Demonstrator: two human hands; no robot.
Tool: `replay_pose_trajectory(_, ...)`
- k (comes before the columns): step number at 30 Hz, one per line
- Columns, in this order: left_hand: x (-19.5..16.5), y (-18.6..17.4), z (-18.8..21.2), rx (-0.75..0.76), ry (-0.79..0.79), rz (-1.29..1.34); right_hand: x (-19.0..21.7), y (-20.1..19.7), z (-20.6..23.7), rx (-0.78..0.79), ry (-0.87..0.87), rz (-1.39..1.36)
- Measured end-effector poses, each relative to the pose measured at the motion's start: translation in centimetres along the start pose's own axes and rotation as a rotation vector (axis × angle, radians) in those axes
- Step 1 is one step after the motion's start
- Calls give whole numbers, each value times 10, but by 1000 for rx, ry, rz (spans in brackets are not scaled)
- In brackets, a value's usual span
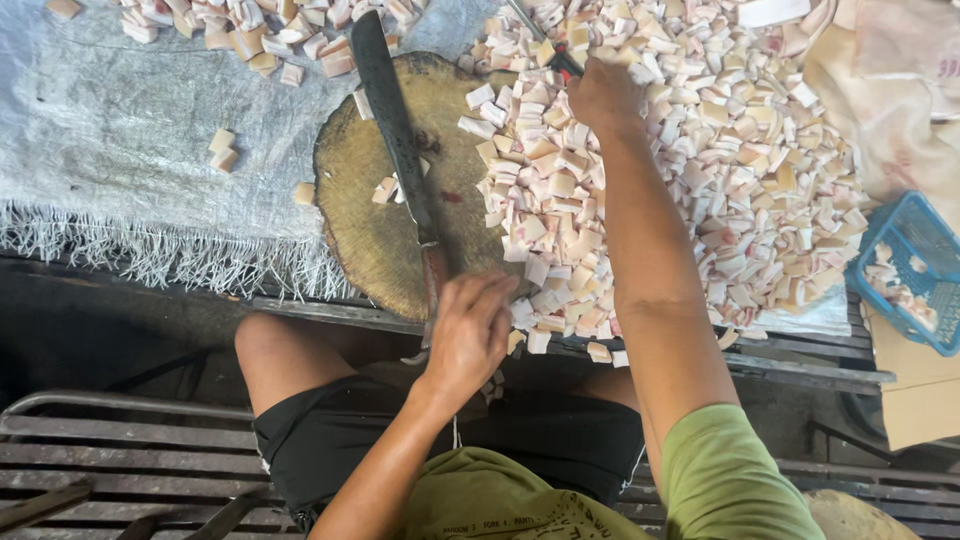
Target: The person sits on a low bench and uses a large knife to chop strips of pale meat into small cubes on a round wooden cutting board. The chopped pieces accumulate on a white cloth beside the board. The person occasionally gathers and repositions the strips before continuing to chop.
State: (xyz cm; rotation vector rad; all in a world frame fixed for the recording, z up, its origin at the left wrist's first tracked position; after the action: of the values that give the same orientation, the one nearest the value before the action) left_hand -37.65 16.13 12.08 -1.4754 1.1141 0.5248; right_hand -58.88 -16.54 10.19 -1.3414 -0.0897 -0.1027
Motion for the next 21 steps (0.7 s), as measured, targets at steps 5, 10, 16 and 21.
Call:
replay_pose_trajectory(5,43,49,-100,-19,-190,442,2,-5,-6,68,59,-115)
replay_pose_trajectory(10,74,99,-208,-59,-339,1135,-1,-19,21,-133,-138,-290)
replay_pose_trajectory(16,48,114,-218,-66,-438,1383,-1,-8,154,-380,-277,-663)
replay_pose_trajectory(21,9,64,-97,-75,-374,899,42,24,277,-415,-143,-963)
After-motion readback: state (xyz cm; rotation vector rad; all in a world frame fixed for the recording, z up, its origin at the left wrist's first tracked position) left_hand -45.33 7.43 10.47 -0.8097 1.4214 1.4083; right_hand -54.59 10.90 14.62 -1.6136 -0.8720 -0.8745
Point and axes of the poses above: each hand's wrist, its own z-axis away from the middle knuckle, its own y-axis out of the palm, x = y × z, the point moved 4 cm from there along -z, towards the middle knuckle, and after that the axes turned 13 degrees about x, right-handed, at the moved point
